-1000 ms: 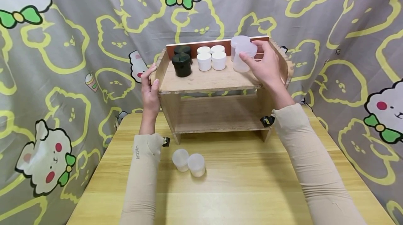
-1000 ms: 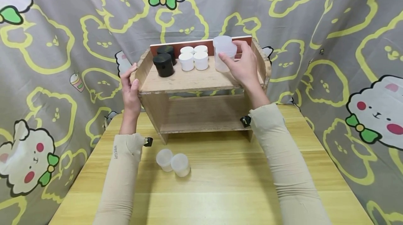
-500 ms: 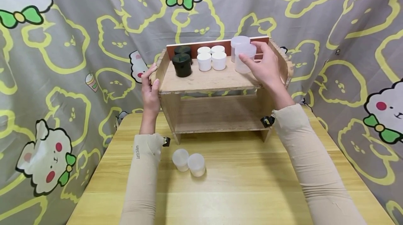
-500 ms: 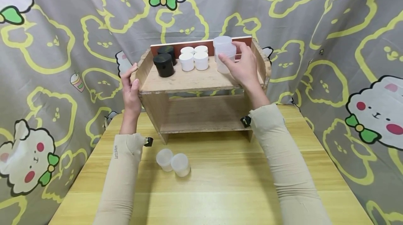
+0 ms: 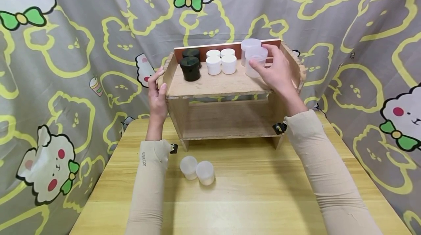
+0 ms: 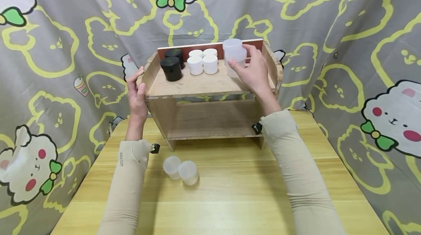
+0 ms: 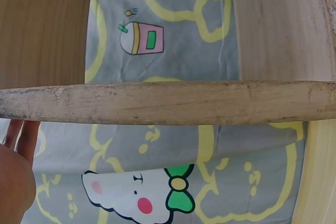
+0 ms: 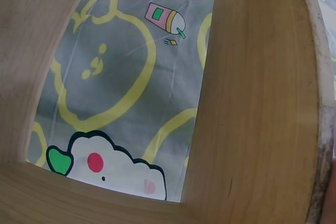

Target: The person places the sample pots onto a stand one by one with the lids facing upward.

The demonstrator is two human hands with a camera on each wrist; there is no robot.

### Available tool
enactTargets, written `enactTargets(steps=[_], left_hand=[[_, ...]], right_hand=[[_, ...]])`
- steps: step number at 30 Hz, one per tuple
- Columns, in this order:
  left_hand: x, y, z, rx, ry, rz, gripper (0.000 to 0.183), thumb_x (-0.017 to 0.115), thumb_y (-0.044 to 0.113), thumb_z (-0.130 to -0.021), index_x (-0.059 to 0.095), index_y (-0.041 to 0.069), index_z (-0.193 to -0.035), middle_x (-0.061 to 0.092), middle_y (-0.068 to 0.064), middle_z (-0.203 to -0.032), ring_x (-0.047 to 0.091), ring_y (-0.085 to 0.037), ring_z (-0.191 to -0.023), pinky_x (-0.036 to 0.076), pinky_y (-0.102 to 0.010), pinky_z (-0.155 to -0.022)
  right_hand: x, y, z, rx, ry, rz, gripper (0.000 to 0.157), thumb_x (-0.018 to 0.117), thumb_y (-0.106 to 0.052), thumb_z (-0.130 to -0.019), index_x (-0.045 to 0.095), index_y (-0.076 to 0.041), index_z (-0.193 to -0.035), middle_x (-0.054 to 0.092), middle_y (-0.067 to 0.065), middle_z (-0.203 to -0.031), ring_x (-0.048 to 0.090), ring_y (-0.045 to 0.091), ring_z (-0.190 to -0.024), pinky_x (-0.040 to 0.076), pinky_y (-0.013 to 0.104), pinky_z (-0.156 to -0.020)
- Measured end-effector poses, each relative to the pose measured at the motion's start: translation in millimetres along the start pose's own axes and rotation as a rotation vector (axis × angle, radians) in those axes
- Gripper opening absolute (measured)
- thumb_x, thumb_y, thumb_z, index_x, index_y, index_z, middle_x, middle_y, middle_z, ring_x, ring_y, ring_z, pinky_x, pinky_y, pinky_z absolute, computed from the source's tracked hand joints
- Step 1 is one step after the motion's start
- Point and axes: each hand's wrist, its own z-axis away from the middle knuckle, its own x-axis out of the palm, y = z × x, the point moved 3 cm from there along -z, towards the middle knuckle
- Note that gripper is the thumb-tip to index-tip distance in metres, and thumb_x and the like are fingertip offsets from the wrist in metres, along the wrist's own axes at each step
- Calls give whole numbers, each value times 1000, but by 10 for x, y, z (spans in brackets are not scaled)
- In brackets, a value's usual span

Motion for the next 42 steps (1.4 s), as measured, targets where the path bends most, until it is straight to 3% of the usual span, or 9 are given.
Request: enactTargets(steps=[5,8,13,18,25,30,35,42], left_hand=[[-2,-4,-2,7,1,-2,47,50,23,-97,49,6,-141,49,-12,-157,43,-20,-147,33,-34,-120],[-4,-15,-3,13,1,6,47,51,23,-97,50,5,-141,50,-13,-156,43,-20,-148,33,-34,-120],[-1,-30,-3,17,3,18,47,51,23,-97,50,4,-141,50,-13,-156,42,-20,-149,32,-34,-121],[-1,-27,-15,25,5,22,48,51,23,-97,50,3,-140,50,-14,-156,41,-21,-149,31,-36,-122],[0,-15,1,5,5,13,48,51,25,-97,50,5,-141,51,-11,-156,43,-19,-148,34,-34,-120],[2,6,-3,13,3,23,48,51,23,-97,50,4,-140,50,-13,-156,43,-20,-148,34,-36,-121],[-7,11,-1,9,6,18,47,51,23,-97,51,5,-140,51,-12,-156,42,-20,-149,33,-35,-121],[2,-6,-4,21,6,37,47,51,22,-97,50,3,-140,50,-15,-155,43,-20,-148,35,-35,-120]], right_hand=[[-3,-9,12,-45,45,1,79,77,-40,-90,43,-11,-155,52,18,-143,56,32,-128,46,46,-109],[-17,-40,46,-84,120,-7,76,79,-37,-89,46,-10,-153,51,17,-143,52,29,-132,41,42,-113],[-30,-175,194,-239,241,-8,65,78,-32,-89,56,-10,-146,55,15,-138,48,27,-131,35,37,-110],[3,-347,401,-389,228,-60,56,79,-24,-89,62,-9,-140,58,17,-131,51,29,-124,38,39,-106],[187,-429,785,-490,60,-121,54,80,-13,-88,63,-4,-137,61,18,-127,56,34,-118,43,49,-106],[398,-411,1082,-549,-82,-89,53,82,-13,-87,64,-4,-136,64,15,-128,59,32,-121,46,48,-107],[680,-331,1373,-540,-243,-80,53,81,-18,-88,63,-11,-138,64,10,-127,60,25,-121,48,47,-107],[1111,-60,1703,-491,-495,-60,56,79,-27,-91,60,-13,-143,63,5,-128,62,24,-121,50,45,-106]])
